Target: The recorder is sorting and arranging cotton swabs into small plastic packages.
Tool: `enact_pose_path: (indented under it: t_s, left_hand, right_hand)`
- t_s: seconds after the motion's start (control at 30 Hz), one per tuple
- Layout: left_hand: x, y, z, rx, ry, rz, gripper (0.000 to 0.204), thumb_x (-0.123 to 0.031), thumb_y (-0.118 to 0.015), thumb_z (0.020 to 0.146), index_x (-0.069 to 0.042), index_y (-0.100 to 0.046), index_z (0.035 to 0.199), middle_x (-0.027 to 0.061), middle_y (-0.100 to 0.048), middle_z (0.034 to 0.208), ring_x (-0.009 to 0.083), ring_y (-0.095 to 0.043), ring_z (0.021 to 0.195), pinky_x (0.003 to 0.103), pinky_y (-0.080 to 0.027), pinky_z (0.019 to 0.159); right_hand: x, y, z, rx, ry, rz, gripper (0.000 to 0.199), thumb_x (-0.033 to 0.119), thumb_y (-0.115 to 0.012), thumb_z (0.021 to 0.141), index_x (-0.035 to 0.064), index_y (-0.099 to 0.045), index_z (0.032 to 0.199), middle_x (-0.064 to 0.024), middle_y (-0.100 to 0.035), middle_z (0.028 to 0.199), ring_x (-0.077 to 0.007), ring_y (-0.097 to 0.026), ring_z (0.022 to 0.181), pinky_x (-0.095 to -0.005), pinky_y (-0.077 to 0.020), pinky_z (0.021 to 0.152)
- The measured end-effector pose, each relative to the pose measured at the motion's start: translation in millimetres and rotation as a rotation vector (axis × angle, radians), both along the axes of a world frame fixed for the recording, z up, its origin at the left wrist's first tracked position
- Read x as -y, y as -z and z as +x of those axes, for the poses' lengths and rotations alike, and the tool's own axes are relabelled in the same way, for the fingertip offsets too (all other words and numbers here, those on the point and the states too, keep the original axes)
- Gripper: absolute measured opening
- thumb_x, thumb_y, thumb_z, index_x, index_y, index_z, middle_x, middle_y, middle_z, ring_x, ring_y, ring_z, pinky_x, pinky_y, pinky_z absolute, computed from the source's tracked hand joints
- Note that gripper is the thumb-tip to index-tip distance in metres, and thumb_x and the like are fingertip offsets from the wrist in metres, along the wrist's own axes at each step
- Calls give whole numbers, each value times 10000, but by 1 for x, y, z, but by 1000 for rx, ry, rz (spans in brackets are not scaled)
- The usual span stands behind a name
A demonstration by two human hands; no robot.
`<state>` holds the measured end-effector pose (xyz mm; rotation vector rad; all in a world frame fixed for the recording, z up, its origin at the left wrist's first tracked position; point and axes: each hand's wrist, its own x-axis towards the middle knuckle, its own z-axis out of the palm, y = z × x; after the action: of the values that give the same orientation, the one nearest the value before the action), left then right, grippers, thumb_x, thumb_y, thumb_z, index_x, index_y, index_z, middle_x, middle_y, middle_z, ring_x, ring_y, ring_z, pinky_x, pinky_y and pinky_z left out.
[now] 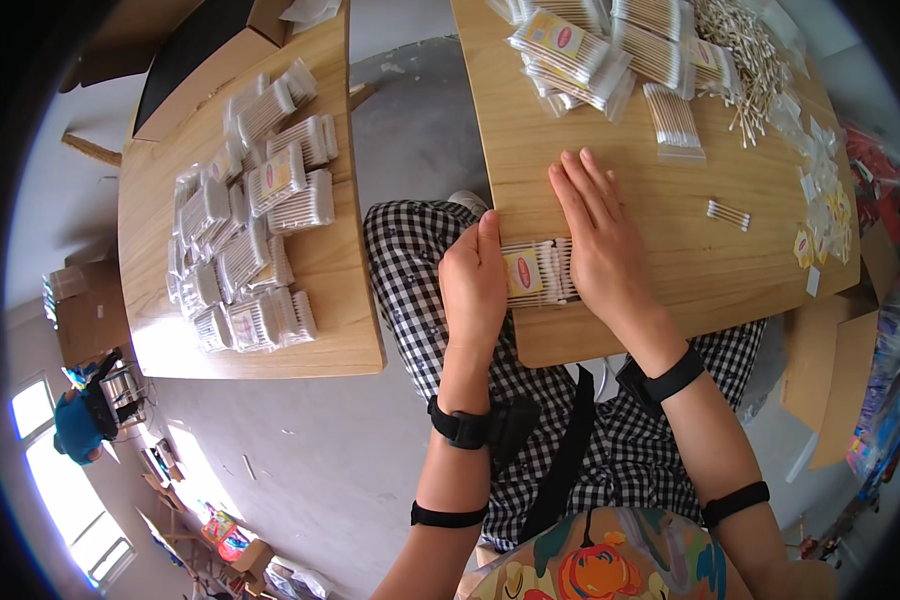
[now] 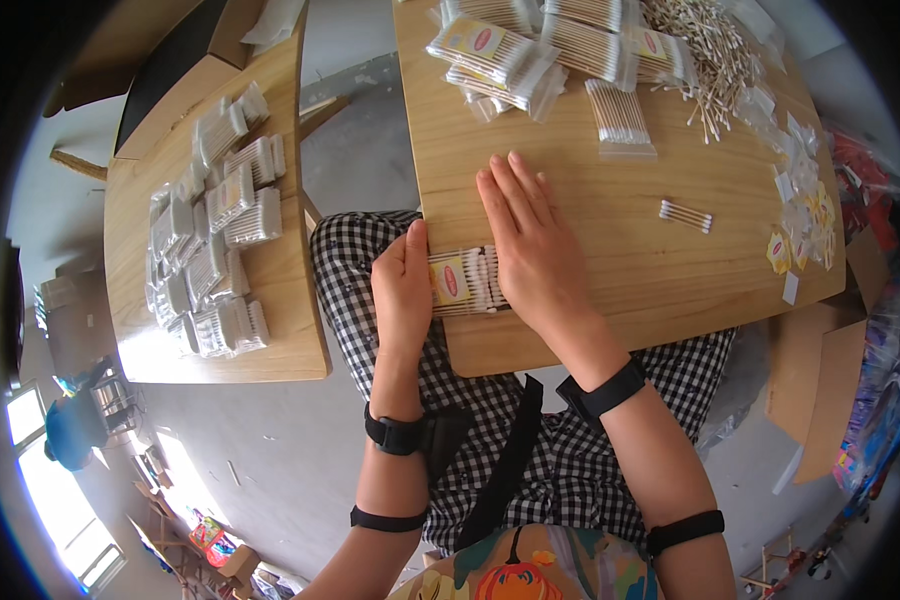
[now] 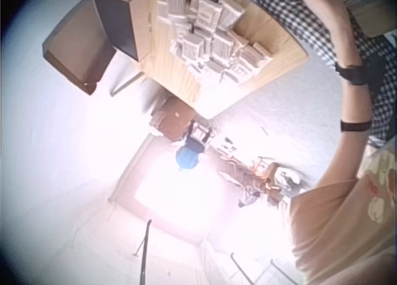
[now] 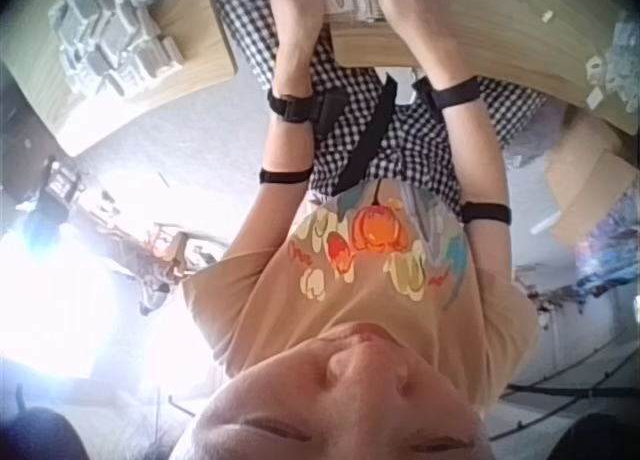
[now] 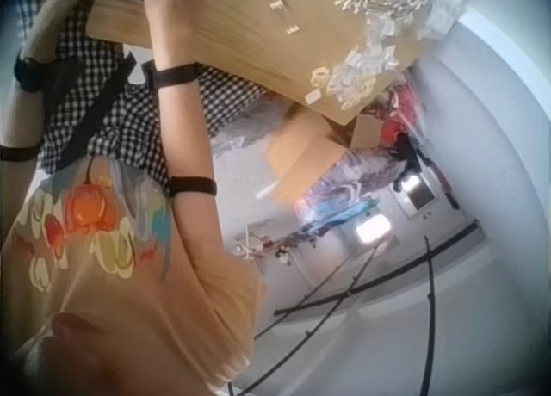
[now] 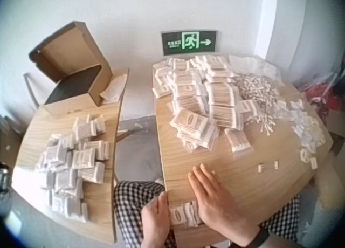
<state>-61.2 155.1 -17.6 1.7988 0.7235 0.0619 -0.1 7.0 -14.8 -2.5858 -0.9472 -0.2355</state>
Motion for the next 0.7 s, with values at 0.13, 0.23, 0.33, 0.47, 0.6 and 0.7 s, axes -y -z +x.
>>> enact_pose_path:
  t_s: [0.13, 0.23, 0.33, 0.47, 0.6, 0.7]
  left_hand:
    - [0, 0, -1, 14, -7, -38, 463, -311, -468, 1083, 61, -648, 874, 135, -596, 638, 143, -512, 591, 357, -441, 579]
    - [1, 0, -1, 26, -13, -36, 457, -308, -471, 1082, 61, -650, 881, 148, -603, 647, 147, -514, 591, 356, -446, 583]
    - [1, -1, 0, 12, -15, 4, 456, -308, -473, 1080, 59, -650, 874, 168, -607, 650, 168, -520, 576, 363, -449, 578]
    - [3, -5, 0, -3, -24, 98, 457, -307, -471, 1076, 50, -651, 855, 200, -614, 659, 233, -546, 551, 384, -451, 563]
    - [6, -9, 1, -60, -21, 161, 458, -309, -473, 1071, 37, -650, 830, 208, -616, 654, 295, -570, 544, 408, -450, 553]
    - [7, -11, 1, -23, -46, 191, 458, -292, -493, 1071, 49, -637, 800, 146, -562, 603, 156, -463, 544, 362, -397, 532]
  right_hand:
    - [-3, -3, -1, -7, -10, 1, 526, -29, -479, 917, -32, -454, 1442, -183, -447, 1520, -326, -350, 1467, -485, -320, 1205]
    - [-7, -2, -2, -12, -18, 7, 517, -22, -485, 919, -33, -462, 1436, -182, -452, 1517, -325, -360, 1461, -481, -325, 1203]
    - [-9, -1, -3, -18, -17, 23, 510, -23, -483, 922, -32, -468, 1432, -182, -457, 1513, -328, -370, 1455, -479, -328, 1203]
    - [-11, -4, -3, -52, -15, 58, 503, -39, -462, 929, -30, -469, 1431, -187, -460, 1508, -340, -370, 1453, -484, -330, 1202]
    - [-14, -1, -4, -90, -24, 134, 513, -57, -464, 921, -32, -461, 1433, -197, -466, 1497, -356, -377, 1445, -490, -332, 1199]
    - [-17, 1, -5, -107, -20, 210, 518, -45, -478, 926, -28, -446, 1443, -199, -472, 1489, -371, -388, 1435, -491, -337, 1194]
